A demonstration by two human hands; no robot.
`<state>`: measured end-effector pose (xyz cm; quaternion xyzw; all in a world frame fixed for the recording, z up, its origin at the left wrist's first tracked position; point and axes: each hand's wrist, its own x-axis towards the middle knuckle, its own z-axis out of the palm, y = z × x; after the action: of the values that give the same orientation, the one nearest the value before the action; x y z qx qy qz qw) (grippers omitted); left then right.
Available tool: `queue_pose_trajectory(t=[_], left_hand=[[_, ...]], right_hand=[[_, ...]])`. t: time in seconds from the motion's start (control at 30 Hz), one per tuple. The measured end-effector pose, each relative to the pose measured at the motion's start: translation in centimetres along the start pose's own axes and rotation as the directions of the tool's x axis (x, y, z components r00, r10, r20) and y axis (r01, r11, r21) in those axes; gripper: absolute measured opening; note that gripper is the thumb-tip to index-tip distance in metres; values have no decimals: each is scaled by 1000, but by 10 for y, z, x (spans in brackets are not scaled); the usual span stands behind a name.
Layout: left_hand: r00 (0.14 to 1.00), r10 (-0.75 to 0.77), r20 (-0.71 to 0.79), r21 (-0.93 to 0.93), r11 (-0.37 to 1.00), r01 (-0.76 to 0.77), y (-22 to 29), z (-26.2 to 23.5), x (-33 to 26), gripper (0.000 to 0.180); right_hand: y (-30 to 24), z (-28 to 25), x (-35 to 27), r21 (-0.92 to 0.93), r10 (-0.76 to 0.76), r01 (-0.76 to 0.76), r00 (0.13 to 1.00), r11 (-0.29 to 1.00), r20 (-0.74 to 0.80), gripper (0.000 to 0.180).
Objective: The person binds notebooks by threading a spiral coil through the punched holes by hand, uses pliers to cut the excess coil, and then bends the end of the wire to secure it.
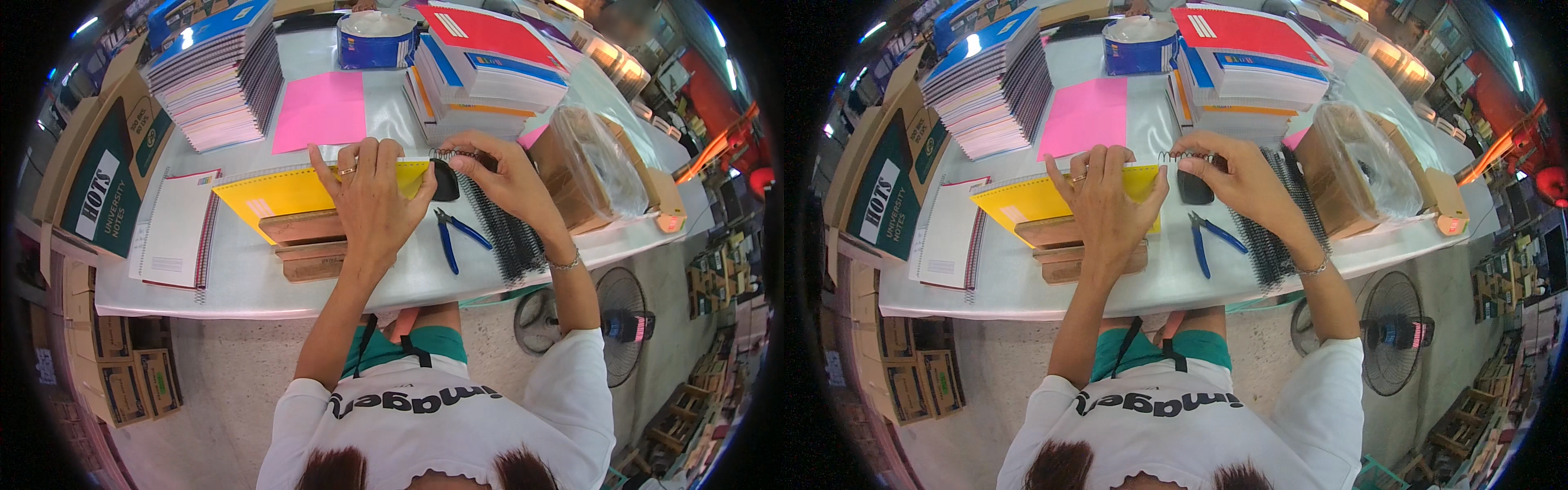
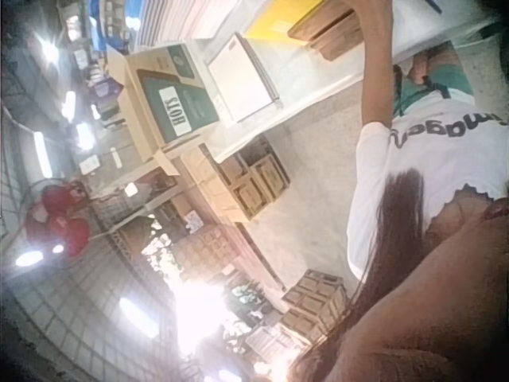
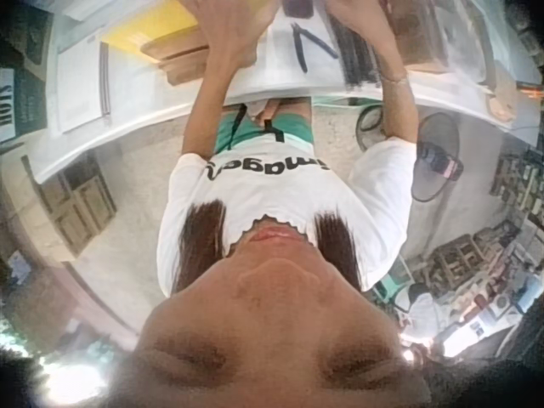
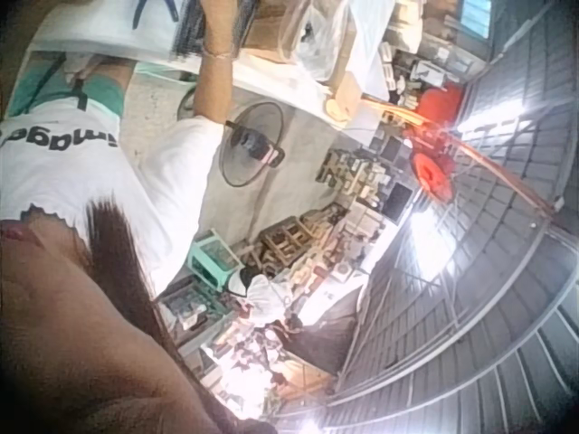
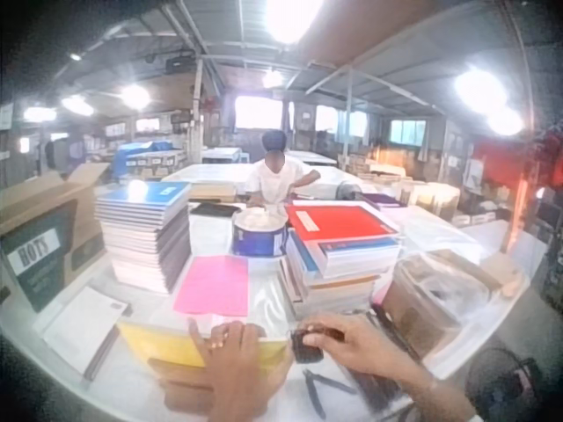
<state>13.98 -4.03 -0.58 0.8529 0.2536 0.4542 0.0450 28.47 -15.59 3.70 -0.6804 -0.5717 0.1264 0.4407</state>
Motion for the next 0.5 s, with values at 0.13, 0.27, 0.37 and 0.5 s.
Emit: queue_pose_trajectory(t=[0.13, 0.27, 0.37, 0.5], left_hand=[[998, 27, -54, -24, 999, -28, -2, 1, -4, 30], [995, 51, -86, -37, 998, -54, -2, 3, -19, 27], [980, 111, -166, 17, 994, -110, -11, 10, -48, 27], [952, 176, -248, 83, 984, -160, -20, 20, -84, 30]], right_hand=[[-3, 2, 2, -8, -21, 21, 1000, 1000, 12, 20], [-5, -2, -2, -8, -98, 99, 990, 995, 98, 18], [-20, -7, -3, -71, -94, 113, 970, 991, 224, 18], [-26, -6, -13, -200, -190, 265, 926, 943, 327, 18]])
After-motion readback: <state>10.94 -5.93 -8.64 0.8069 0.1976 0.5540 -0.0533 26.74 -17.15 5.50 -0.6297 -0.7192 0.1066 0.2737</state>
